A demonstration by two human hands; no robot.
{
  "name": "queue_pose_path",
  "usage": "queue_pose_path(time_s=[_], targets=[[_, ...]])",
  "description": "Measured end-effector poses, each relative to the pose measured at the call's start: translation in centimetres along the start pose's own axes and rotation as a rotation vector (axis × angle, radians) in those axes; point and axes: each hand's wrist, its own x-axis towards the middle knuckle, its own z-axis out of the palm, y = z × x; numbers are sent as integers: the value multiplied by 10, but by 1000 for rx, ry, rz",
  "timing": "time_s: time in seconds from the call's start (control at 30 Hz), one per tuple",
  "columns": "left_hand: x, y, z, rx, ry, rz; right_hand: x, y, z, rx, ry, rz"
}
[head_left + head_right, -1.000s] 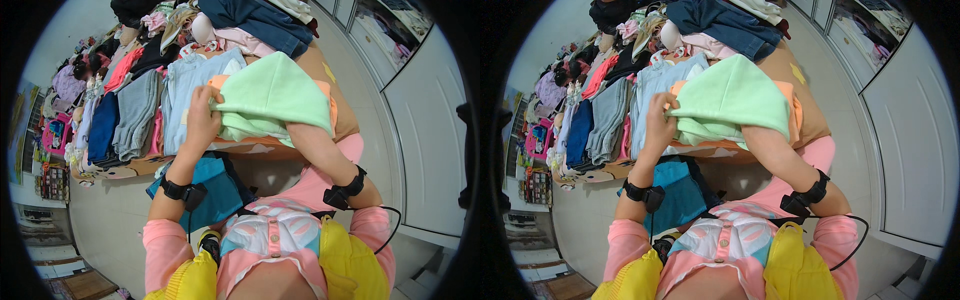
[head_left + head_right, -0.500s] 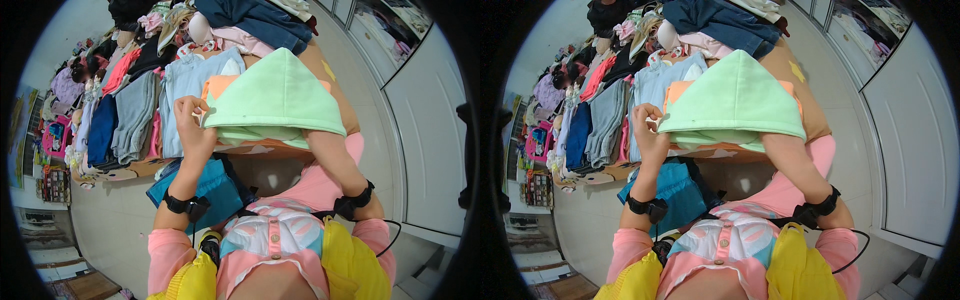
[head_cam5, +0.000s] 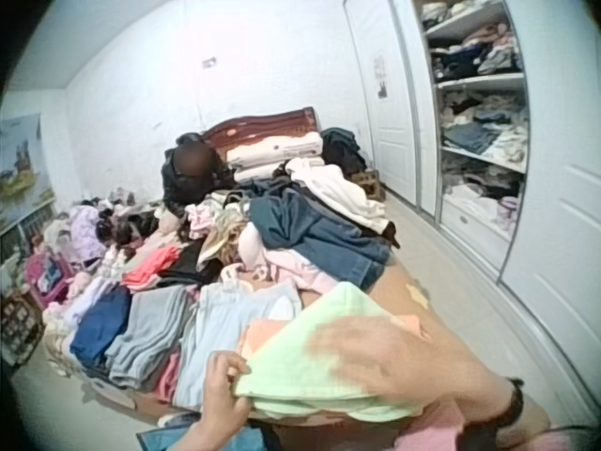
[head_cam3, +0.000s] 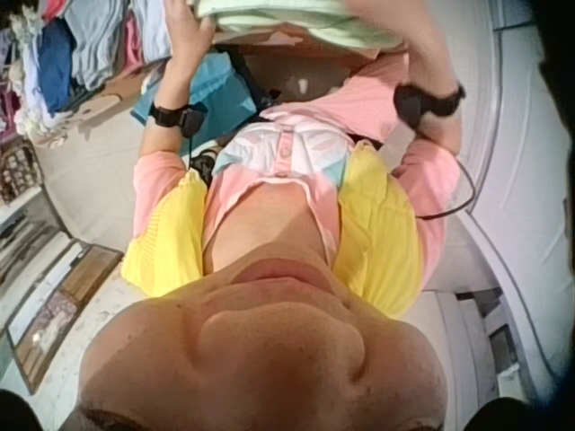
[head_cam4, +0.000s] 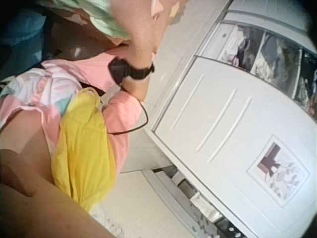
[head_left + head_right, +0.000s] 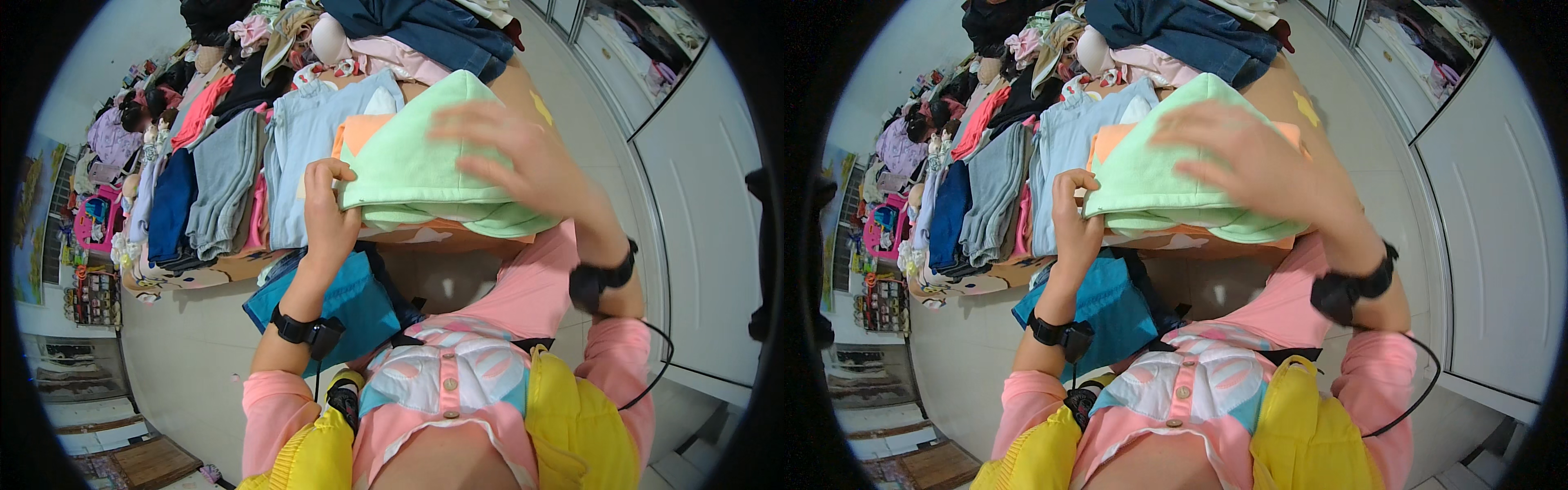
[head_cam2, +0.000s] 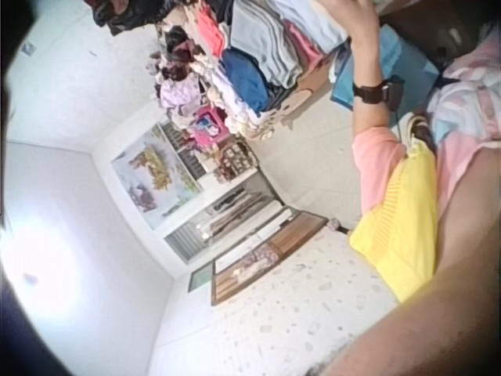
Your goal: The person folds a light green hoodie, then a peach hoodie with a cartoon graphic, and finally a white sweatshirt with a cat graphic. Each item is smoothed, folded into a compact rectangle, and placed on a growing stack on the bed.
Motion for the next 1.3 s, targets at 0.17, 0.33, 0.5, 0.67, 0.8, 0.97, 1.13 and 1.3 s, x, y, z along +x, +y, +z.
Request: queue_pose_path(time_s=[0.17, 0.33, 0.5, 0.67, 0.8, 0.97, 1.13, 1.3], targets=[[1, 6, 5, -171, -15, -163, -8, 60, 54, -264, -173, 183], [15, 16, -21, 90, -63, 116, -22, 59, 60, -229, -222, 283], [33, 49, -30, -18, -124, 364, -18, 49, 75, -391, -223, 305], [57, 60, 15, 99, -352, 482, -26, 45, 68, -352, -147, 254], [54, 37, 29, 421, -529, 437, -64, 22, 21, -153, 98, 418], [39, 20, 29, 289, -449, 312, -109, -21, 40, 171, 519, 626], [36, 18, 10, 89, -280, 161, -118, -15, 61, 110, 603, 708], [31, 6, -14, 173, -281, 219, -110, -19, 28, 25, 93, 692]])
